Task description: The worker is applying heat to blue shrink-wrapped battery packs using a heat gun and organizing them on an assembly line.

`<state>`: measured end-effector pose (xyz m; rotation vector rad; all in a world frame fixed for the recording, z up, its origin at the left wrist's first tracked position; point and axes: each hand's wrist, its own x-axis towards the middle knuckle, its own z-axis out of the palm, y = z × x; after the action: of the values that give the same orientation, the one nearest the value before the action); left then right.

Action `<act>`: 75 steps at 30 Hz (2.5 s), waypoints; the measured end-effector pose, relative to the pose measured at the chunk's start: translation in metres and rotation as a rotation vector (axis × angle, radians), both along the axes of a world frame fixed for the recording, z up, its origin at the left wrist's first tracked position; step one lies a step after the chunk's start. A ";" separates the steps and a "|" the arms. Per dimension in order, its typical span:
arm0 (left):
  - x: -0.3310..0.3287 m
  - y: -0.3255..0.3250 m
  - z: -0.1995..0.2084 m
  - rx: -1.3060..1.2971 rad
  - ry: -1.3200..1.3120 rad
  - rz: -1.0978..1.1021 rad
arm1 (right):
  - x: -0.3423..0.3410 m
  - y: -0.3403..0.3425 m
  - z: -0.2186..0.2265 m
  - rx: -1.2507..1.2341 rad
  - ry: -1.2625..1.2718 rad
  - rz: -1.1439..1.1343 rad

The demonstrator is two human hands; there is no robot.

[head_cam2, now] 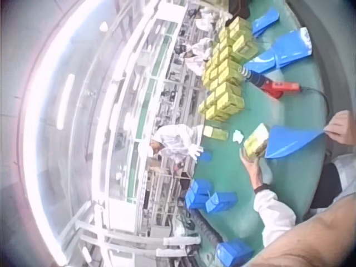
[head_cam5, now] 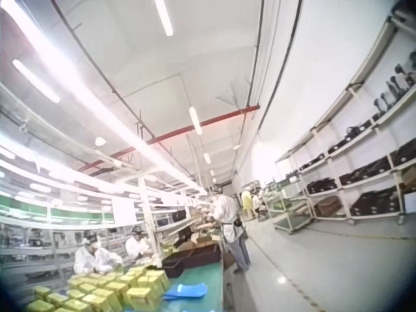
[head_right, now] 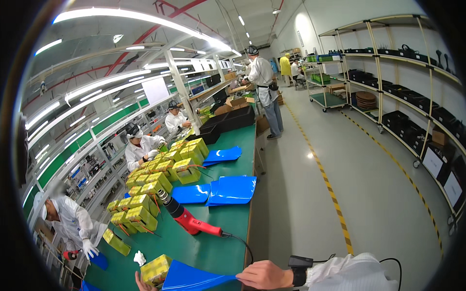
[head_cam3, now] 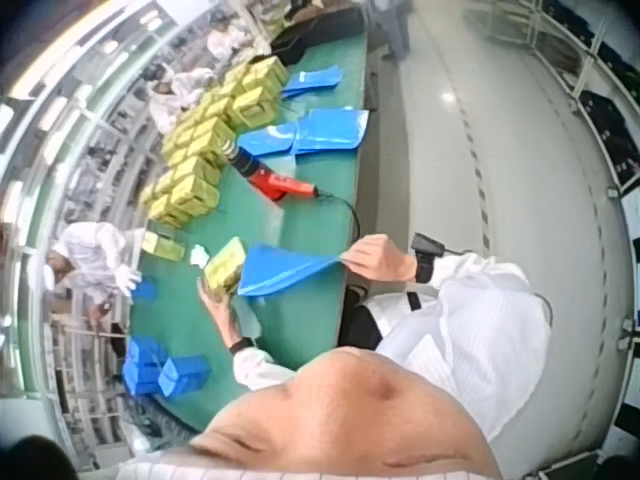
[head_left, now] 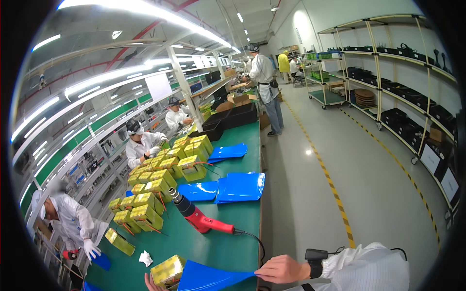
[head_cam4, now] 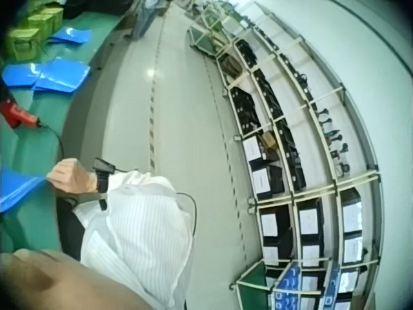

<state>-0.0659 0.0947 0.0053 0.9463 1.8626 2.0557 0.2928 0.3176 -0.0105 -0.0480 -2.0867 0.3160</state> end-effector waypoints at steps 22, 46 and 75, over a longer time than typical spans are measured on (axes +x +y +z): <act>-0.011 0.015 -0.006 -0.183 0.041 -0.156 | -0.084 0.004 0.017 -0.328 -0.270 0.236; 0.178 -0.130 -0.019 -0.330 0.164 0.173 | -0.151 -0.086 -0.028 -0.661 -0.492 1.144; 0.109 -0.095 -0.088 0.221 -0.430 0.526 | -0.243 -0.129 -0.045 -1.074 -0.587 0.931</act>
<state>0.0435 0.0001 -0.0823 0.0077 1.7935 2.5374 0.0500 0.1881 -0.0555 0.2237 -2.0992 2.1570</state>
